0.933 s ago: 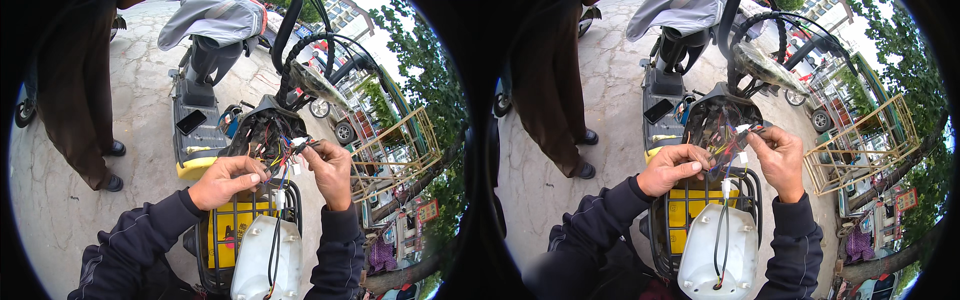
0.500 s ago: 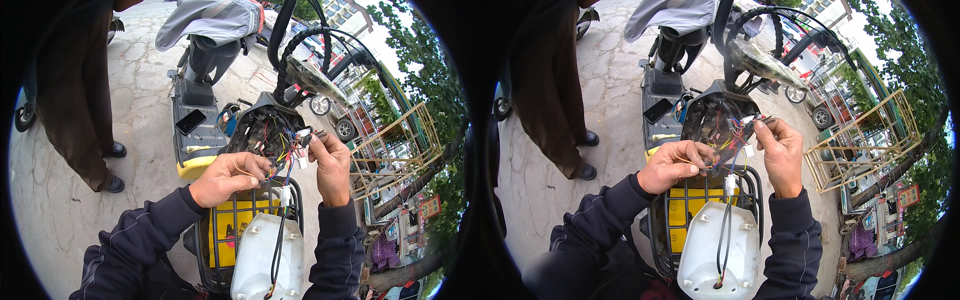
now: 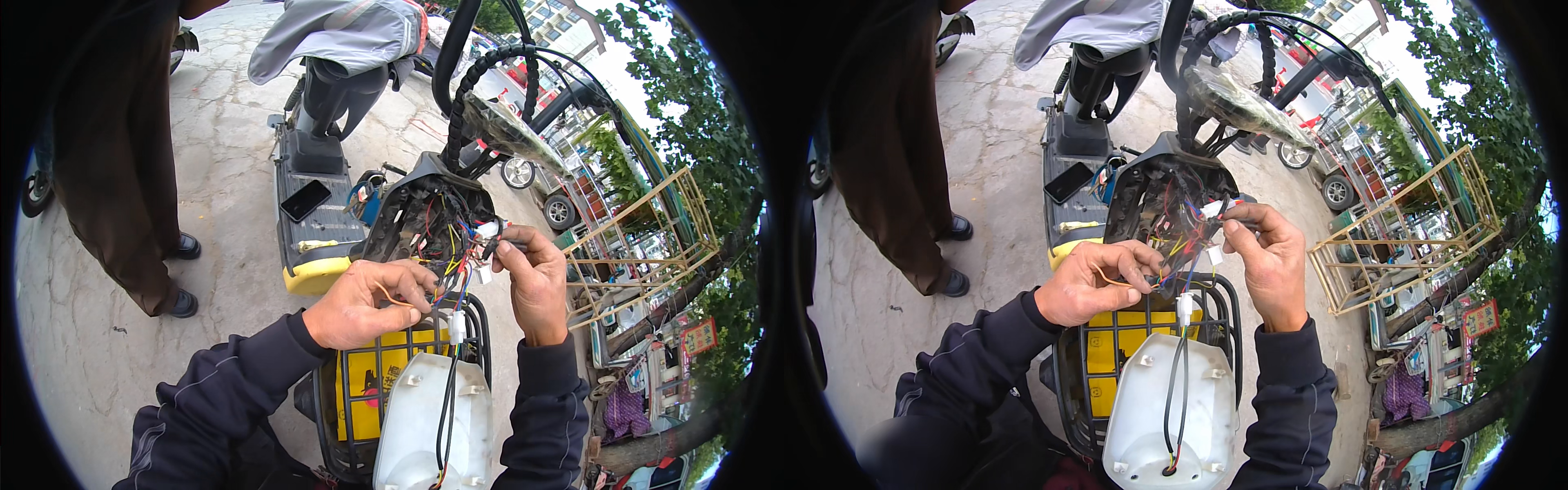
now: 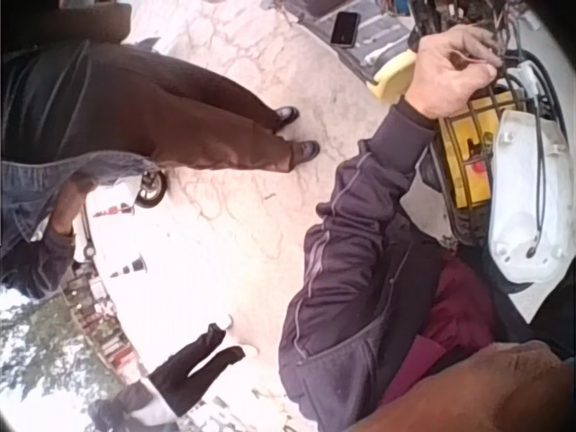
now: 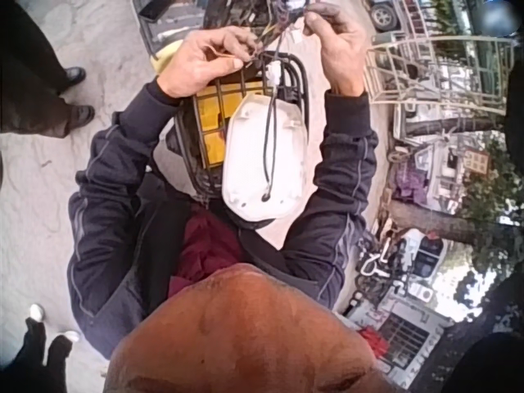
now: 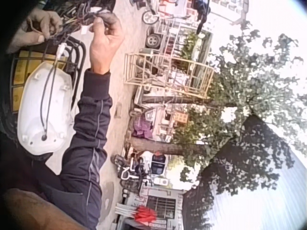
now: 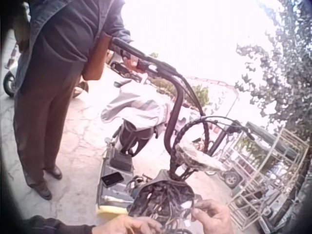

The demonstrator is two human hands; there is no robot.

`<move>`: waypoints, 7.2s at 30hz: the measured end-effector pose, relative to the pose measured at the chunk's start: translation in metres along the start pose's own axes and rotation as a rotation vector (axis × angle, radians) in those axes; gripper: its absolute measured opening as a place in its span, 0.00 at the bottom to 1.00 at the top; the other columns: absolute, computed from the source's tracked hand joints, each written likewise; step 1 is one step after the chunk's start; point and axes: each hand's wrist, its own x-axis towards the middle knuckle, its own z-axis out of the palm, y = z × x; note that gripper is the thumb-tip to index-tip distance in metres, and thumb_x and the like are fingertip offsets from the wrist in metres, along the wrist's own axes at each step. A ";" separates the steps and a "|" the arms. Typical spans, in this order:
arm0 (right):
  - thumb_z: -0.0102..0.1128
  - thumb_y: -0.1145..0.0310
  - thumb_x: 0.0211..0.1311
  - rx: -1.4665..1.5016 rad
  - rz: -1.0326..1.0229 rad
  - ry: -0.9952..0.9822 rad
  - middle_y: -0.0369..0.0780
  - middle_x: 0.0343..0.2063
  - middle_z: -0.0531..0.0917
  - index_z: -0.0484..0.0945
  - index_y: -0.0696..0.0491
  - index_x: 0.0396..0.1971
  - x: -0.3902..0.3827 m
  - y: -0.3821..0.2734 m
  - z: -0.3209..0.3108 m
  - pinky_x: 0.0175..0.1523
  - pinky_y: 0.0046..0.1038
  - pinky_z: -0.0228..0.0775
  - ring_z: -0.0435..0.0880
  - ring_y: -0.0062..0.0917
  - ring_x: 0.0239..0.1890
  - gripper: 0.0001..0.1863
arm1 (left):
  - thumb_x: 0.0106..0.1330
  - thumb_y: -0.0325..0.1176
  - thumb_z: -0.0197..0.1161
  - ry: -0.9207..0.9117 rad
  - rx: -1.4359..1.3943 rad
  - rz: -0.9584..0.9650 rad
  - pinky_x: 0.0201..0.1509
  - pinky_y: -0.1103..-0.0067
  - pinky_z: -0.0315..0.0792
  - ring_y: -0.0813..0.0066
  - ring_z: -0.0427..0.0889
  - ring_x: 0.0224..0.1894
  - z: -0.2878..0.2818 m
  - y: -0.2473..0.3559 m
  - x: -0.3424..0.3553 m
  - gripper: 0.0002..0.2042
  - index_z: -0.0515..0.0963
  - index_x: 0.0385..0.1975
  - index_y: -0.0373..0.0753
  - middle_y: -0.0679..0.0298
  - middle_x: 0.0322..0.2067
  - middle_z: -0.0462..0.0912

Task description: The person works on the exposed wiring inside the front panel of an electric scooter. They use shears to cut wires and connectors, then strip and twist wire ends by hand. The scooter remains open and the wiring is not reassembled by the end of the clip.

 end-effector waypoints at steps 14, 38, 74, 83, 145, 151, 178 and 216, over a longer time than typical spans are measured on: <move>0.54 0.89 0.64 -0.330 -0.330 -0.100 0.35 0.34 0.76 0.78 0.61 0.35 -0.010 0.009 0.007 0.41 0.19 0.68 0.74 0.15 0.34 0.07 | 0.71 0.26 0.63 0.007 -0.212 -0.197 0.35 0.83 0.69 0.85 0.75 0.33 -0.002 0.001 0.021 0.02 0.78 0.39 0.36 0.67 0.38 0.82; 0.59 0.65 0.78 -0.220 -0.096 0.011 0.40 0.33 0.86 0.78 0.61 0.42 -0.013 0.001 0.012 0.35 0.21 0.75 0.81 0.17 0.28 0.13 | 0.84 0.48 0.49 0.209 0.010 -0.201 0.21 0.86 0.74 0.83 0.82 0.23 0.007 0.008 0.032 0.19 0.75 0.42 0.38 0.62 0.30 0.86; 0.65 0.80 0.65 -0.839 -0.485 -0.074 0.42 0.34 0.88 0.84 0.60 0.46 0.004 -0.007 -0.005 0.43 0.25 0.75 0.84 0.24 0.33 0.10 | 0.73 0.29 0.63 0.161 -0.249 -0.263 0.44 0.84 0.75 0.84 0.81 0.35 0.014 -0.008 0.049 0.20 0.73 0.61 0.28 0.66 0.35 0.86; 0.67 0.80 0.62 -0.725 -0.342 -0.133 0.43 0.38 0.87 0.82 0.61 0.43 0.002 -0.021 -0.001 0.48 0.28 0.76 0.85 0.29 0.37 0.10 | 0.74 0.26 0.63 0.065 -0.152 -0.290 0.42 0.84 0.76 0.85 0.81 0.34 0.008 -0.025 0.052 0.14 0.76 0.56 0.29 0.68 0.34 0.85; 0.69 0.70 0.67 -0.283 0.301 -0.281 0.30 0.28 0.82 0.84 0.62 0.45 -0.081 -0.009 0.014 0.35 0.19 0.67 0.74 0.10 0.29 0.12 | 0.69 0.40 0.74 0.202 0.057 -0.334 0.32 0.88 0.71 0.88 0.79 0.29 0.019 0.012 0.049 0.16 0.78 0.42 0.36 0.67 0.31 0.84; 0.65 0.70 0.69 -0.328 0.048 -0.035 0.29 0.26 0.79 0.84 0.62 0.46 -0.048 -0.019 0.002 0.33 0.20 0.63 0.70 0.11 0.28 0.12 | 0.69 0.28 0.68 0.201 -0.179 -0.242 0.32 0.86 0.75 0.84 0.81 0.28 0.012 0.025 0.065 0.09 0.77 0.42 0.32 0.65 0.30 0.84; 0.68 0.70 0.68 -0.229 0.267 -0.183 0.35 0.29 0.84 0.82 0.65 0.48 -0.049 -0.007 0.021 0.35 0.22 0.70 0.78 0.14 0.30 0.16 | 0.74 0.27 0.64 0.265 -0.308 -0.227 0.39 0.85 0.76 0.86 0.80 0.32 0.004 -0.001 0.033 0.11 0.77 0.53 0.36 0.68 0.37 0.85; 0.65 0.75 0.65 -0.246 0.193 -0.174 0.41 0.34 0.88 0.83 0.64 0.42 -0.032 0.007 0.026 0.42 0.25 0.75 0.85 0.21 0.35 0.10 | 0.70 0.25 0.67 0.216 0.103 -0.063 0.59 0.78 0.75 0.79 0.82 0.49 0.007 0.001 -0.003 0.29 0.68 0.71 0.30 0.62 0.46 0.86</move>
